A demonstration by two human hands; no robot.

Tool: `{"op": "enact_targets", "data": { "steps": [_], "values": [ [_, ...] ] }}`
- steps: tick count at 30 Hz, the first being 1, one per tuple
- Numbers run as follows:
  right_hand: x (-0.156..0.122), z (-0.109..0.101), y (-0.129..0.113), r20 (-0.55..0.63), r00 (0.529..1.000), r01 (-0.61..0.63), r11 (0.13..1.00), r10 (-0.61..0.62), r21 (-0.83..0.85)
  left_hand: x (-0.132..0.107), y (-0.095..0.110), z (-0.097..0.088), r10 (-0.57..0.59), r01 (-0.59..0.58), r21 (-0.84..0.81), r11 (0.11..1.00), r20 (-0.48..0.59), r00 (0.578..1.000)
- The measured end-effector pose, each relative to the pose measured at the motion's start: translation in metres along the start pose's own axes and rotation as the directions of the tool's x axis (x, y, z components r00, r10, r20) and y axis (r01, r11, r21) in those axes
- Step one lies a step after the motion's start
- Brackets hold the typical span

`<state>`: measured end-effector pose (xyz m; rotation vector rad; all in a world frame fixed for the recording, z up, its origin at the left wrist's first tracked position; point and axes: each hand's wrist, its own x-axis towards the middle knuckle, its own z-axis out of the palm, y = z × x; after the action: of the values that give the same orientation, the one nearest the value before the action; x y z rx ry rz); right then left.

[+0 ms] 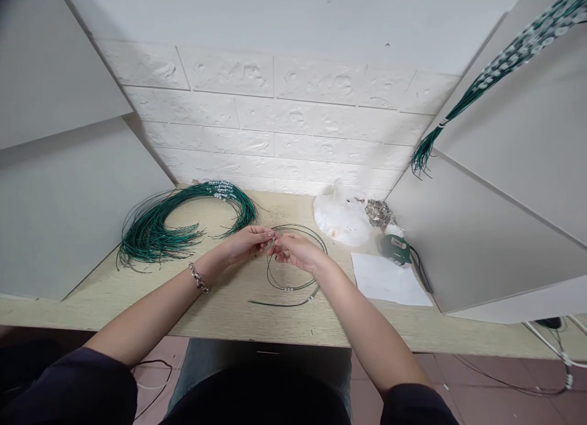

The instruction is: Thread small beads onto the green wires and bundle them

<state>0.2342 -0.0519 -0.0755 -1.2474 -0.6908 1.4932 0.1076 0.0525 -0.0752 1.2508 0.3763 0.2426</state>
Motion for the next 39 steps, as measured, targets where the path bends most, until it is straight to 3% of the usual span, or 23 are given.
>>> {"op": "enact_targets", "data": {
  "steps": [3, 6, 11, 14, 17, 21, 25, 28, 32, 39],
  "values": [
    [0.0, 0.001, 0.0, -0.047, 0.998, 0.052, 0.999, -0.051, 0.013, 0.002, -0.002, 0.0, -0.03, 0.03, -0.013, 0.999, -0.025, 0.999],
    [-0.001, 0.001, -0.003, -0.098, 0.986, 0.145, 0.987, -0.138, 0.075, 0.004, -0.003, -0.001, -0.055, 0.048, -0.146, 0.988, -0.045, 0.997],
    [-0.01, 0.005, -0.014, -0.107, 0.99, 0.123, 0.916, -0.088, 0.381, 0.005, -0.006, -0.004, -0.055, 0.04, -0.425, 0.904, -0.024, 0.998],
    [-0.016, 0.009, -0.018, -0.107, 0.989, 0.133, 0.911, -0.099, 0.39, 0.006, -0.007, -0.006, -0.046, 0.026, -0.511, 0.859, -0.028, 0.999],
    [-0.018, 0.013, -0.017, -0.136, 0.982, 0.165, 0.948, -0.133, 0.271, 0.006, -0.007, -0.006, -0.039, 0.016, -0.533, 0.846, -0.032, 0.999],
    [-0.012, 0.016, -0.01, -0.239, 0.927, 0.281, 0.957, -0.291, -0.072, 0.006, -0.008, -0.003, -0.075, 0.061, -0.552, 0.831, -0.003, 0.997],
    [-0.009, 0.015, -0.005, -0.247, 0.849, 0.357, 0.852, -0.467, -0.382, 0.006, -0.007, 0.0, -0.085, 0.083, -0.544, 0.835, 0.022, 0.996],
    [-0.012, 0.016, -0.004, -0.277, 0.776, 0.348, 0.751, -0.567, -0.561, 0.005, -0.007, 0.001, -0.089, 0.087, -0.541, 0.836, 0.023, 0.996],
    [-0.014, 0.017, -0.002, -0.288, 0.731, 0.319, 0.683, -0.619, -0.657, 0.003, -0.006, 0.003, -0.097, 0.092, -0.545, 0.834, 0.02, 0.995],
    [-0.014, 0.02, -0.001, -0.269, 0.724, 0.374, 0.688, -0.636, -0.622, 0.002, -0.005, 0.005, -0.084, 0.088, -0.541, 0.837, 0.031, 0.996]
  ]
}}
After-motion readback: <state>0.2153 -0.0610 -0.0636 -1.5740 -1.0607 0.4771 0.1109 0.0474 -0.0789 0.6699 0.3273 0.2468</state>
